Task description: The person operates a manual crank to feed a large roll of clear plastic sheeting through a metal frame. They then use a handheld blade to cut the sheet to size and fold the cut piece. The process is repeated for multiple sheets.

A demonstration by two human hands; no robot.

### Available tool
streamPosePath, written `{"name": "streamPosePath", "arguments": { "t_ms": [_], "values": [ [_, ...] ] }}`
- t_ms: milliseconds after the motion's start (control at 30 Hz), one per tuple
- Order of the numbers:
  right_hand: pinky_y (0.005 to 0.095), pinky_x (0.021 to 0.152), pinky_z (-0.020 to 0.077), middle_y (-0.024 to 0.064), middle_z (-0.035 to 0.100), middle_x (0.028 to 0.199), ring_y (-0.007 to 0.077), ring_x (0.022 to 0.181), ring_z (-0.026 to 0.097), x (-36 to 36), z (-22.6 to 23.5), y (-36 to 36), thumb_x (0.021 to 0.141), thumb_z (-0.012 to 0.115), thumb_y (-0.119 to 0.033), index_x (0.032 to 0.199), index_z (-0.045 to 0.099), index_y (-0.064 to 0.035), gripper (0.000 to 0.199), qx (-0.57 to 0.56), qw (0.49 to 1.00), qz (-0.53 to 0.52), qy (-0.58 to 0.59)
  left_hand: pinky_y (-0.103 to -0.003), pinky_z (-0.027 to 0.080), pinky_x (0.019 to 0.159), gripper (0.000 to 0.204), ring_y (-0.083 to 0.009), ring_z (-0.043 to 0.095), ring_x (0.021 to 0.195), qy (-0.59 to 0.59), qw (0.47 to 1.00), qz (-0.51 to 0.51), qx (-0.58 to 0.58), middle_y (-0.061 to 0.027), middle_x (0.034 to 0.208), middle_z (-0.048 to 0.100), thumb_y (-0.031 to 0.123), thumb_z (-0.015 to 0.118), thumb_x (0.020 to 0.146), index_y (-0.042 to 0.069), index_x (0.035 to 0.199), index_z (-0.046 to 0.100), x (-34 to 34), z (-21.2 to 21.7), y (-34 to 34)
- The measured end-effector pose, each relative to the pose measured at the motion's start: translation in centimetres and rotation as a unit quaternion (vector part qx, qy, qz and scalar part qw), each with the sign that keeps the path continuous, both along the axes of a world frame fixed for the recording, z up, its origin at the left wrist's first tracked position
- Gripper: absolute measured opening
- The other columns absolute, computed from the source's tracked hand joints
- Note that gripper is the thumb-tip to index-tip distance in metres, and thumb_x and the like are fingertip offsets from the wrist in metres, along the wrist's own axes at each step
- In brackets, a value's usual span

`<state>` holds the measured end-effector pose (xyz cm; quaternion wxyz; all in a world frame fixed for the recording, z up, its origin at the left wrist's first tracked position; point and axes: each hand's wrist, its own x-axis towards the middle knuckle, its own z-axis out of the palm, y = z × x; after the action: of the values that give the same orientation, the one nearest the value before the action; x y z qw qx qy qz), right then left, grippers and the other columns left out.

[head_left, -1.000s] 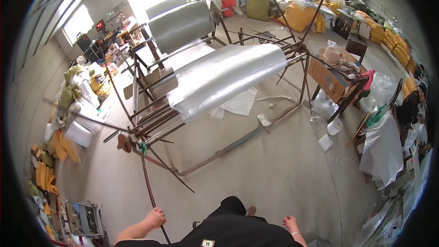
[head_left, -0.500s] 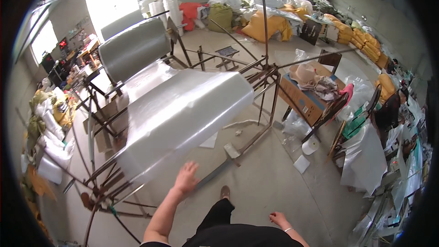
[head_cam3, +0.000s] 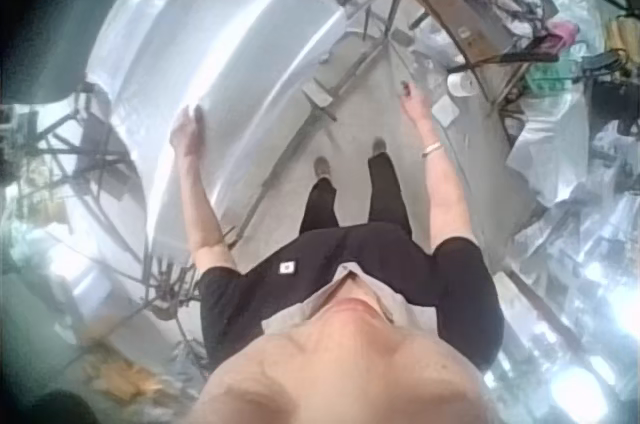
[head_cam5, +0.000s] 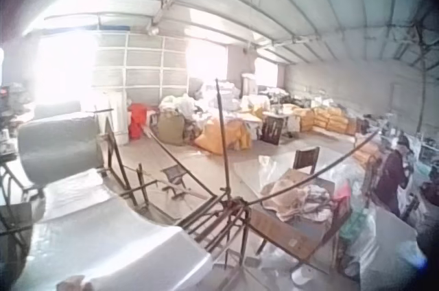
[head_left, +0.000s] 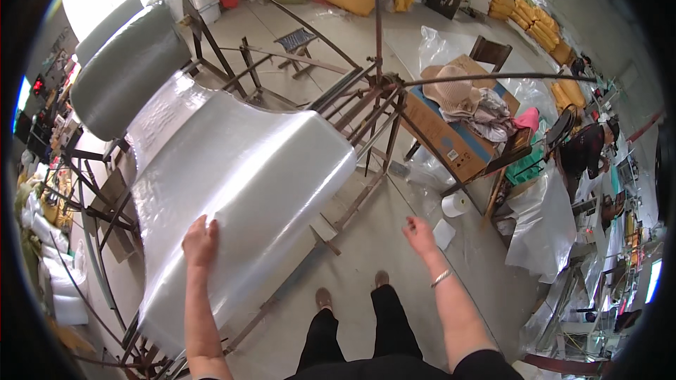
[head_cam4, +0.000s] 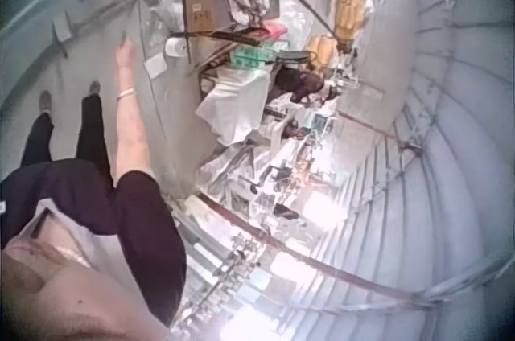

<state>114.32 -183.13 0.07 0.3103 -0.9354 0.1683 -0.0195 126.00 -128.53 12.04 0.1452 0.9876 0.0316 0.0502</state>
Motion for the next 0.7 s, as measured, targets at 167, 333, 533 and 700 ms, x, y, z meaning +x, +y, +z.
{"name": "streamPosePath", "arguments": {
  "t_ms": [167, 333, 533, 700],
  "values": [
    [0.0464, 0.109, 0.0289, 0.0241, 0.039, 0.137, 0.0405, 0.128, 0.035, 7.0, -4.8, -18.4, 0.068, 0.072, -0.021, 0.136, 0.036, 0.001, 0.081, -0.278, 0.96, 0.005, -0.035, -0.043, 0.045, 0.085, 0.052, -0.0372, 0.06, 0.097, -0.014, 0.999, 0.034, -0.027, -0.0208, 0.102, 0.064, 0.047, 0.041, 0.094, 0.002, 0.108, 0.063, 1.0, -0.6, -0.9],
    [0.0481, 0.1, 0.0363, 0.0173, 0.044, 0.136, 0.0311, 0.126, 0.043, 12.3, -3.0, -25.9, 0.072, 0.072, -0.042, 0.141, 0.028, -0.0084, 0.088, -0.377, 0.905, -0.131, 0.147, -0.042, 0.045, 0.075, 0.044, -0.037, 0.06, 0.081, 0.031, 0.994, 0.109, 0.004, -0.0219, 0.088, 0.063, 0.042, 0.043, 0.095, 0.004, 0.101, 0.064, 1.9, -2.6, 0.6],
    [0.0432, 0.081, 0.0422, 0.0071, 0.058, 0.106, 0.0288, 0.101, 0.056, 11.8, -2.6, -29.1, 0.075, 0.071, -0.029, 0.115, 0.052, -0.0143, 0.047, -0.56, 0.806, -0.093, -0.165, -0.032, 0.044, 0.072, 0.051, -0.0168, 0.052, 0.075, -0.036, 0.989, 0.117, -0.078, -0.0099, 0.08, 0.062, 0.041, 0.041, 0.098, -0.006, 0.093, 0.06, 2.4, -5.0, 2.4],
    [0.0436, 0.081, 0.0421, 0.0083, 0.058, 0.104, 0.0287, 0.099, 0.056, 12.3, -3.6, -28.7, 0.076, 0.071, -0.027, 0.113, 0.053, -0.0119, 0.044, -0.528, 0.83, -0.12, -0.134, -0.032, 0.045, 0.079, 0.051, -0.0175, 0.054, 0.087, 0.04, 0.974, 0.141, -0.173, -0.011, 0.096, 0.062, 0.041, 0.039, 0.099, -0.006, 0.105, 0.058, 2.3, -4.4, 4.0]
  ]
}}
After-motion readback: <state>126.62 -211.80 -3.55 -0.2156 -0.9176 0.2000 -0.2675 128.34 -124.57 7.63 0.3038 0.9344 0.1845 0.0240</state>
